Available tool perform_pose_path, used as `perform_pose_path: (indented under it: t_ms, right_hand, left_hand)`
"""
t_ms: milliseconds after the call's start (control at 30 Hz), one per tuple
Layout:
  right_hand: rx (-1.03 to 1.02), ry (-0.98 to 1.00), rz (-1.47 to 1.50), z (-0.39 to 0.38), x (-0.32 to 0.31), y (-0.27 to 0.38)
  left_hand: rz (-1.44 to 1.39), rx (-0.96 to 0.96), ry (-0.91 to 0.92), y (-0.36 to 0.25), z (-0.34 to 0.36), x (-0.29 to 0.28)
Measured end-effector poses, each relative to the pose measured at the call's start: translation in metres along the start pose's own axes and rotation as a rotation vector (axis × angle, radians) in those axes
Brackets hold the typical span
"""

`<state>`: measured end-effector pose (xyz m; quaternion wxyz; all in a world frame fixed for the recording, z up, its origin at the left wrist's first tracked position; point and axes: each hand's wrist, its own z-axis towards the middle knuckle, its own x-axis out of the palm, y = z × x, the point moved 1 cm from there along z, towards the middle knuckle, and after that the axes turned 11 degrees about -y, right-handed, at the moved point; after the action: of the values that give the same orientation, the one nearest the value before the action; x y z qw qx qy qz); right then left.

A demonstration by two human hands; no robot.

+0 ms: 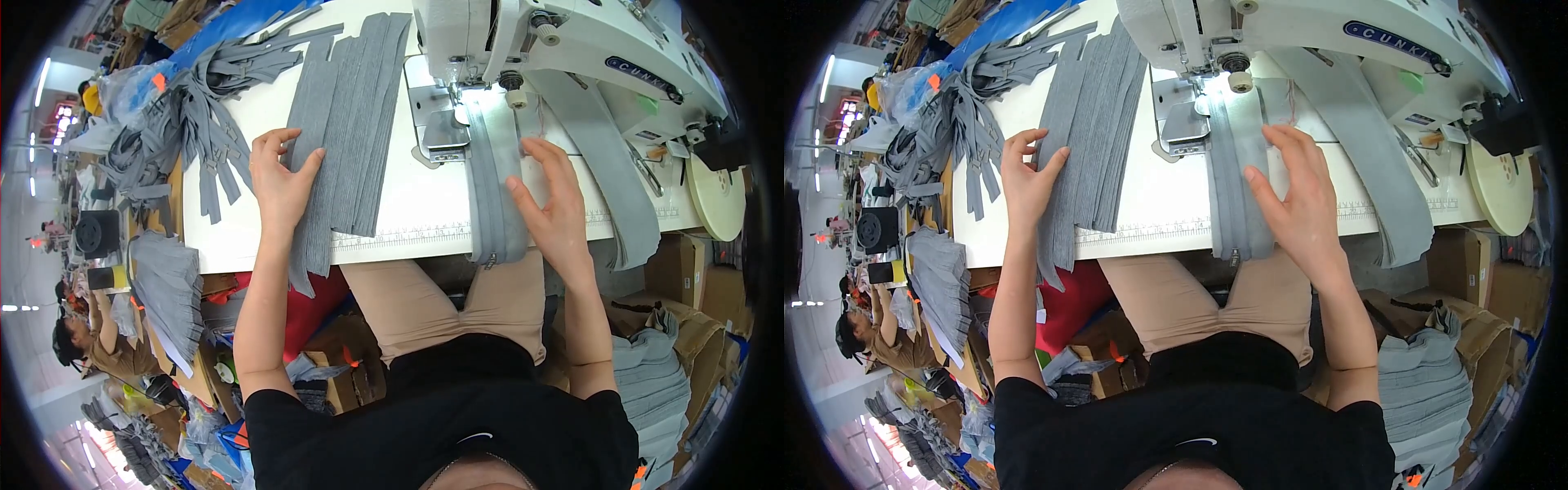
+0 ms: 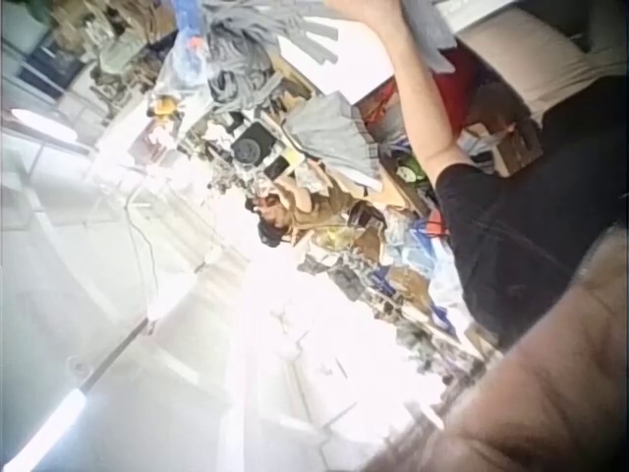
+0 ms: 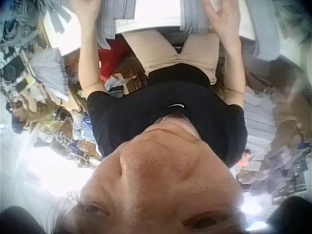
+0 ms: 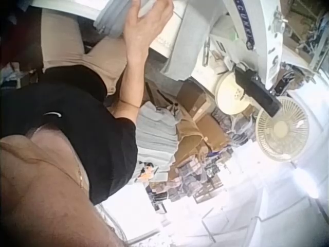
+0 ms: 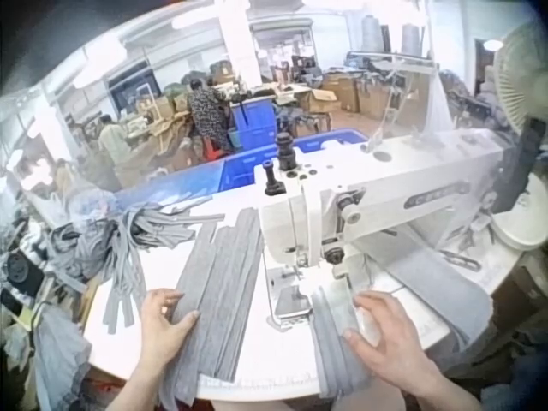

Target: Sewing zippers onto fabric strips using an industrial sewing machine.

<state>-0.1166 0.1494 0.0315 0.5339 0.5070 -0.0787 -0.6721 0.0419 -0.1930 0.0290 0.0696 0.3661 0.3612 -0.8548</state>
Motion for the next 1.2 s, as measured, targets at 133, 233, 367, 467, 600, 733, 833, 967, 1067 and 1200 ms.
perform_pose_path:
  t_ms: [133,233,367,467,600,733,833,967,1067,1200]
  right_hand:
    - [-0.024,0.003,0.031,-0.001,0.003,0.006]
    - [0.002,0.028,0.051,-0.002,0.005,0.016]
    - [-0.055,0.022,0.093,-0.005,0.014,0.028]
    - [-0.05,0.034,0.181,-0.008,0.022,0.039]
    - [0.059,0.153,0.429,-0.015,0.046,0.061]
    - [0.251,0.357,0.639,-0.023,0.073,0.083]
    - [0.388,0.432,0.667,-0.03,0.085,0.082]
    - [0.485,0.341,0.746,-0.03,0.084,0.08]
    - [0.451,0.342,0.701,-0.028,0.08,0.08]
    - [0.396,0.379,0.641,-0.029,0.083,0.081]
  left_hand:
    - [0.037,0.028,-0.032,-0.001,-0.001,0.002]
    - [0.038,0.022,-0.01,-0.001,0.003,0.001]
    - [-0.4,-0.376,0.077,0.004,0.01,0.0]
    - [-0.651,-0.563,0.13,0.003,0.015,-0.001]
    - [-0.922,-0.89,0.204,-0.02,0.005,0.002]
    - [-1.174,-1.017,0.231,-0.053,-0.022,0.026]
    - [-1.171,-1.029,0.226,-0.064,-0.024,0.031]
    - [-1.068,-0.806,0.079,-0.077,-0.02,0.025]
    - [-0.987,-0.729,0.039,-0.059,-0.014,0.031]
    - [-0.901,-0.622,0.019,-0.047,-0.005,0.033]
